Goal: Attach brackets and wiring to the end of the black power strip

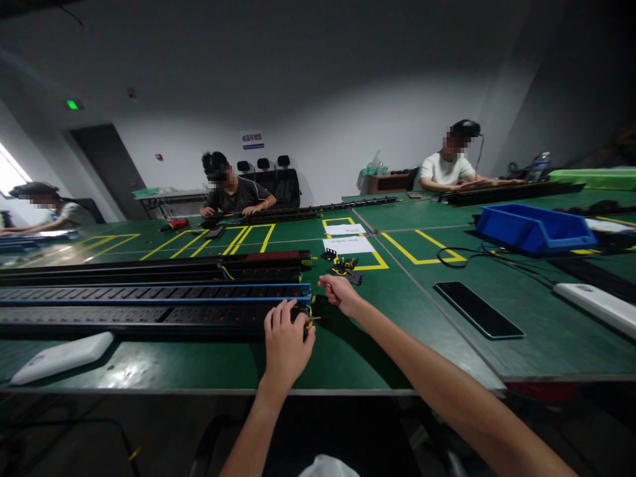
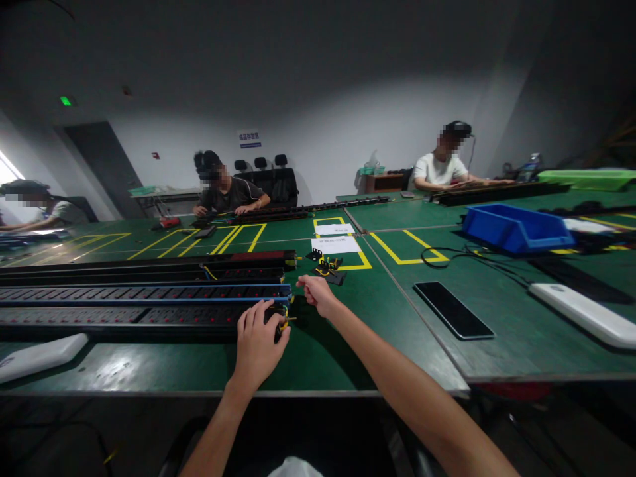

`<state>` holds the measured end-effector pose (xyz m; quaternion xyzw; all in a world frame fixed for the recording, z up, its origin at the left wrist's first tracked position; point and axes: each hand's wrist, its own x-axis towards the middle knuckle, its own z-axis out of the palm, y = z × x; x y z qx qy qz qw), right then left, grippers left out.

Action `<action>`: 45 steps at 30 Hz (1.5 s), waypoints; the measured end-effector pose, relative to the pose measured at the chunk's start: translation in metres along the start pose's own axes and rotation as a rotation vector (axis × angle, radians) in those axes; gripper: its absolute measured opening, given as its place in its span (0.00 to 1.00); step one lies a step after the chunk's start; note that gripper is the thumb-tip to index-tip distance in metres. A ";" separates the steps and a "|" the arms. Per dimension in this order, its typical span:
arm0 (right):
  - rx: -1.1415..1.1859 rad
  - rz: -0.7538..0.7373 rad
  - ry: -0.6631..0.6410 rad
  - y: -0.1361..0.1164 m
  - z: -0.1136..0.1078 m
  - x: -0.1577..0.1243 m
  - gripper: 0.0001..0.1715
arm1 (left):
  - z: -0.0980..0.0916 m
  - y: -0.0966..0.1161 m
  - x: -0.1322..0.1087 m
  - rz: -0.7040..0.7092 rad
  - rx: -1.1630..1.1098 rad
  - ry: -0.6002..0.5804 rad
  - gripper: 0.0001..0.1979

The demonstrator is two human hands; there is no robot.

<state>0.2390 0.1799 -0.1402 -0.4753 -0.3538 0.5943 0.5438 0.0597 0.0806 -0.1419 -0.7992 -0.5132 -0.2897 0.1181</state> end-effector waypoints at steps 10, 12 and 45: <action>0.003 -0.007 -0.008 0.002 -0.002 0.001 0.10 | 0.000 0.000 0.000 0.002 0.010 -0.007 0.05; 0.001 -0.005 -0.007 0.002 -0.002 0.002 0.10 | 0.000 0.000 0.000 0.002 0.013 -0.010 0.05; 0.000 -0.009 -0.026 0.006 -0.005 0.006 0.11 | -0.001 0.000 0.000 -0.010 0.021 -0.031 0.06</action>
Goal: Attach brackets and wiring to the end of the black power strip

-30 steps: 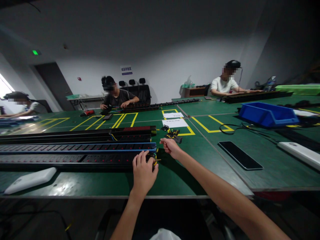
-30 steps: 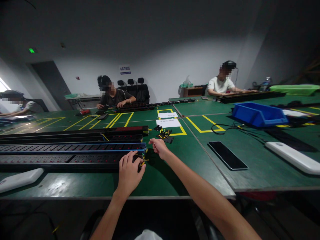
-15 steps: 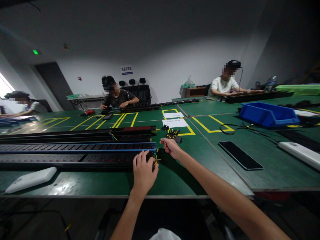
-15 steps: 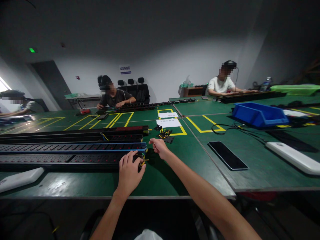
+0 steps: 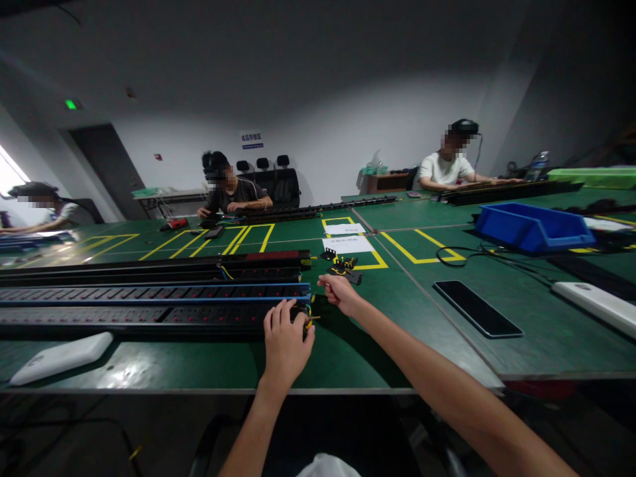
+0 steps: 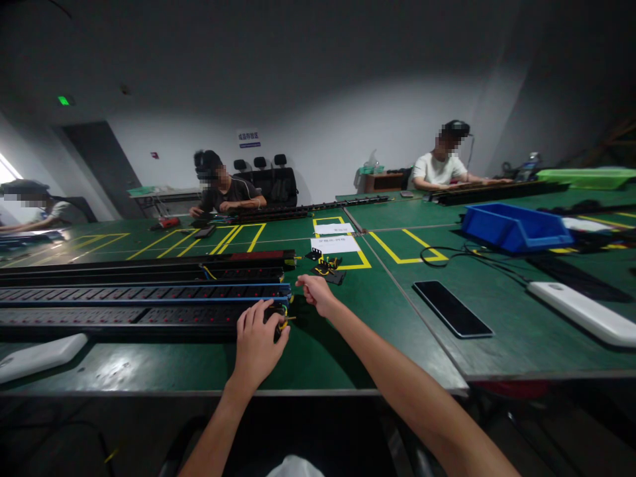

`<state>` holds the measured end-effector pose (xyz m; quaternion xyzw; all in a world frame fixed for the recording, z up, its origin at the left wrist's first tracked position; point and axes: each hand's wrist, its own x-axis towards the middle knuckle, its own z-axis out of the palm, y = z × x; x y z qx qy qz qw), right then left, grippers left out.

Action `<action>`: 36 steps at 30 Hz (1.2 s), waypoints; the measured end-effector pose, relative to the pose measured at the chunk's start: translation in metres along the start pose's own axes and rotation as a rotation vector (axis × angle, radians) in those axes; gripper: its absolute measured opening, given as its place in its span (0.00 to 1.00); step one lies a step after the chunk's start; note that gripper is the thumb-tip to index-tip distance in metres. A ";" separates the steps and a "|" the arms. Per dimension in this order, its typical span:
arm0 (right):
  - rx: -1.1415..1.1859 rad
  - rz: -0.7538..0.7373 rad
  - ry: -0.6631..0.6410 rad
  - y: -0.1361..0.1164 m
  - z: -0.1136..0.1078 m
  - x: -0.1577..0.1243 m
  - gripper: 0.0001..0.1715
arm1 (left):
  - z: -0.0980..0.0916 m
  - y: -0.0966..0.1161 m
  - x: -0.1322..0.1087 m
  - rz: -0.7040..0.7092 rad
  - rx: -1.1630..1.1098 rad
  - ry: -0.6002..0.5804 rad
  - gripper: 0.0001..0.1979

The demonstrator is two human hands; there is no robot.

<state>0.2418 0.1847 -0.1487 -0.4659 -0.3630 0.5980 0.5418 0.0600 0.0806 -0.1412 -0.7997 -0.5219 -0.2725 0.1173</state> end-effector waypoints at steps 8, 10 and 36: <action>-0.015 0.004 0.009 -0.005 0.003 -0.004 0.11 | 0.001 0.000 0.000 0.002 0.001 0.008 0.06; -0.014 0.004 0.014 -0.005 0.004 -0.004 0.11 | 0.002 0.000 0.000 0.003 0.001 0.011 0.06; -0.008 0.003 0.021 -0.005 0.004 -0.005 0.11 | 0.001 0.000 0.000 0.013 -0.016 0.028 0.06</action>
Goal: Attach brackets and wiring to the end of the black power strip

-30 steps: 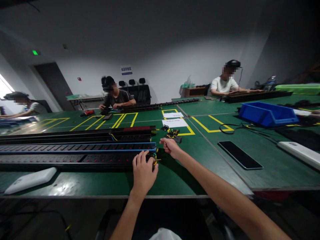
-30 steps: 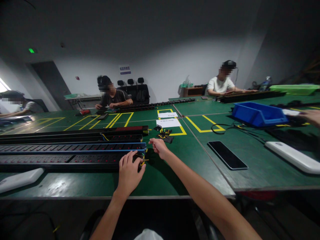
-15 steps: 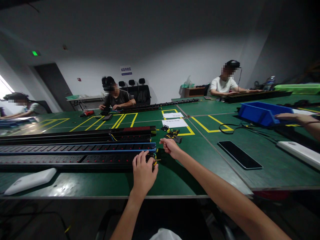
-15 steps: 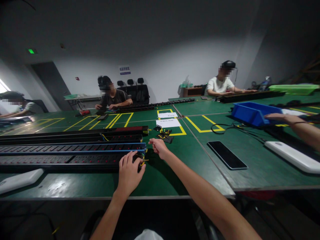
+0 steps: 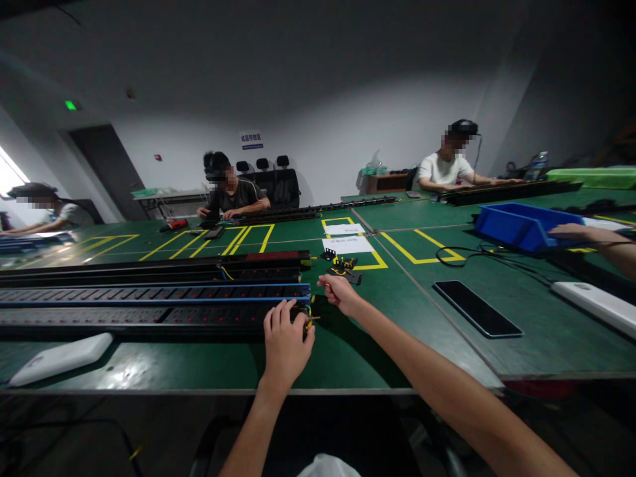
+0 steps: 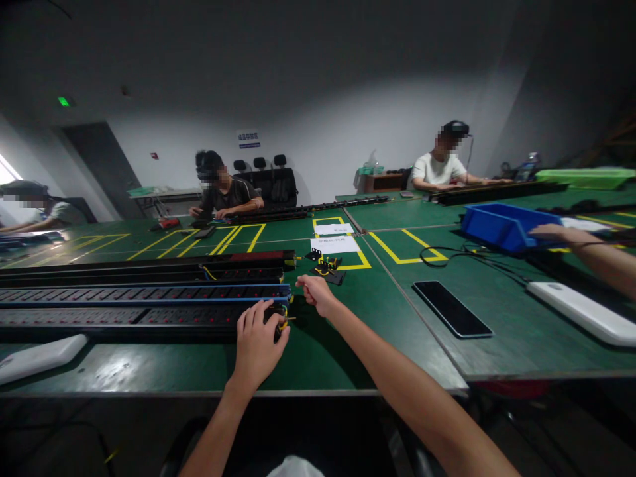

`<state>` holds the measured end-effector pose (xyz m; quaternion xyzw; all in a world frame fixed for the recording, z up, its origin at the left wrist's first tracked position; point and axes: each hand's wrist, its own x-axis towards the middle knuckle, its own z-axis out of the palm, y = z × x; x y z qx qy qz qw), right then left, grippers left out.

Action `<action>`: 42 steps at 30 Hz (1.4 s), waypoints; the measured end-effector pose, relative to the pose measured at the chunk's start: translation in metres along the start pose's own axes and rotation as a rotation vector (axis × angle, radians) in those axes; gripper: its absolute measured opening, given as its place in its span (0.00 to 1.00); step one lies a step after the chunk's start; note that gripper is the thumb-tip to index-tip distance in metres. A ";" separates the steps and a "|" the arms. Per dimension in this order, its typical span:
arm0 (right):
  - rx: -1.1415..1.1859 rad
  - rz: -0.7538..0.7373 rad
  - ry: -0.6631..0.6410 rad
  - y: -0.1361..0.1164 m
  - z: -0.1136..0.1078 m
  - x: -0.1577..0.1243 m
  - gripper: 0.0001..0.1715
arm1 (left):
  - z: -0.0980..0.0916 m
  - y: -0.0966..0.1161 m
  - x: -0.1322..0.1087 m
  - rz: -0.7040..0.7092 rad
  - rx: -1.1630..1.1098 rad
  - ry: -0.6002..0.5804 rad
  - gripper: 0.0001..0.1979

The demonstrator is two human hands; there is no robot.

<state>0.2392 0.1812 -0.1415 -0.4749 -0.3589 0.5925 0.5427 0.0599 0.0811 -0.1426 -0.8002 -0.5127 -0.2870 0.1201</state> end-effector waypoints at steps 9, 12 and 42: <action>0.001 0.000 -0.008 0.002 -0.002 0.002 0.10 | -0.001 0.000 0.000 0.005 0.006 -0.002 0.05; 0.000 0.000 -0.012 0.001 -0.002 0.001 0.10 | -0.002 0.001 0.000 0.005 0.008 -0.001 0.05; -0.010 0.008 -0.006 0.000 -0.001 0.000 0.11 | -0.001 0.001 0.001 -0.006 -0.003 0.001 0.05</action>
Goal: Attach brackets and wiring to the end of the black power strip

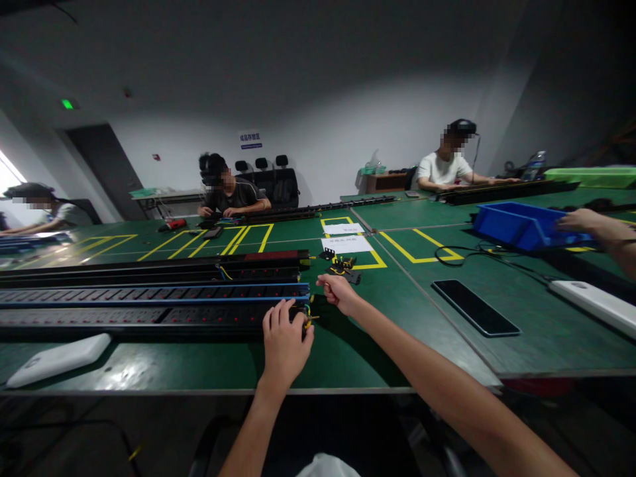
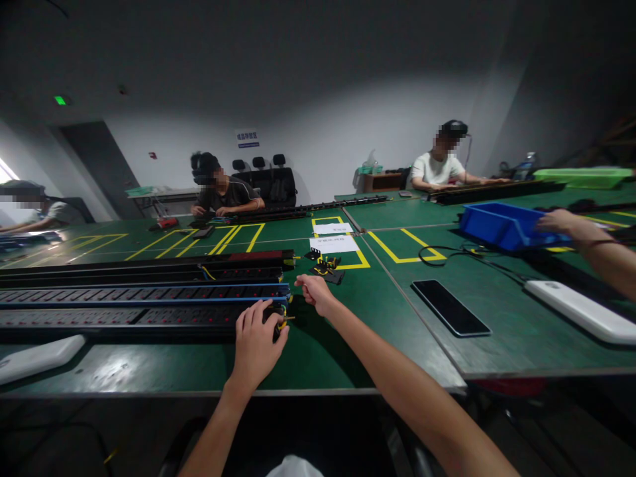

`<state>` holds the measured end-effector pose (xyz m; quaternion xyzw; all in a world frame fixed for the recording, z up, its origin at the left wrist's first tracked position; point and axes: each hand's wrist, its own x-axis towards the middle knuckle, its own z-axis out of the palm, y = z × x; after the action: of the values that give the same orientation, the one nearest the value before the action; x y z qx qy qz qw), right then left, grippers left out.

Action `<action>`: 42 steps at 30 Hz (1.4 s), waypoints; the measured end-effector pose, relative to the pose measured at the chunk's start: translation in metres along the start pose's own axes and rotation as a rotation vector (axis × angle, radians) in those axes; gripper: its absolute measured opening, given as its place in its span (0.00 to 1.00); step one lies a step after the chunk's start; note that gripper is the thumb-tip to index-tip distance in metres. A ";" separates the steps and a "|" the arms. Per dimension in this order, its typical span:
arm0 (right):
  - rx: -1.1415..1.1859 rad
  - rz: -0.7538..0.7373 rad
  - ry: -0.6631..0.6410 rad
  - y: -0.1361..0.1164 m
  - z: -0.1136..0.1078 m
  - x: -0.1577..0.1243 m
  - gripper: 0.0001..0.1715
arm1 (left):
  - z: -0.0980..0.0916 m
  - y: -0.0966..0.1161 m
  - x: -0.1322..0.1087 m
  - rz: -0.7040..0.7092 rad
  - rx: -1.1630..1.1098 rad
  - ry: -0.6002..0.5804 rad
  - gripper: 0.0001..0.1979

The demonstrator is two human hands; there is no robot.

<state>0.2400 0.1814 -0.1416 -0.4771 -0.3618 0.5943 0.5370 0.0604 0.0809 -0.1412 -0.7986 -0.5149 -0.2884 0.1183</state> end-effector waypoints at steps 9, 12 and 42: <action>0.006 -0.002 0.004 0.001 -0.001 0.001 0.11 | -0.001 0.000 -0.001 0.005 0.014 -0.006 0.05; 0.003 -0.006 0.000 0.002 -0.001 0.001 0.11 | 0.000 -0.001 -0.001 0.004 0.019 -0.012 0.05; -0.004 -0.007 -0.008 0.004 -0.001 0.002 0.10 | 0.000 -0.001 -0.001 0.006 0.016 -0.015 0.06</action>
<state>0.2403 0.1826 -0.1459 -0.4746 -0.3667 0.5937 0.5366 0.0596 0.0810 -0.1420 -0.8011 -0.5159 -0.2779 0.1218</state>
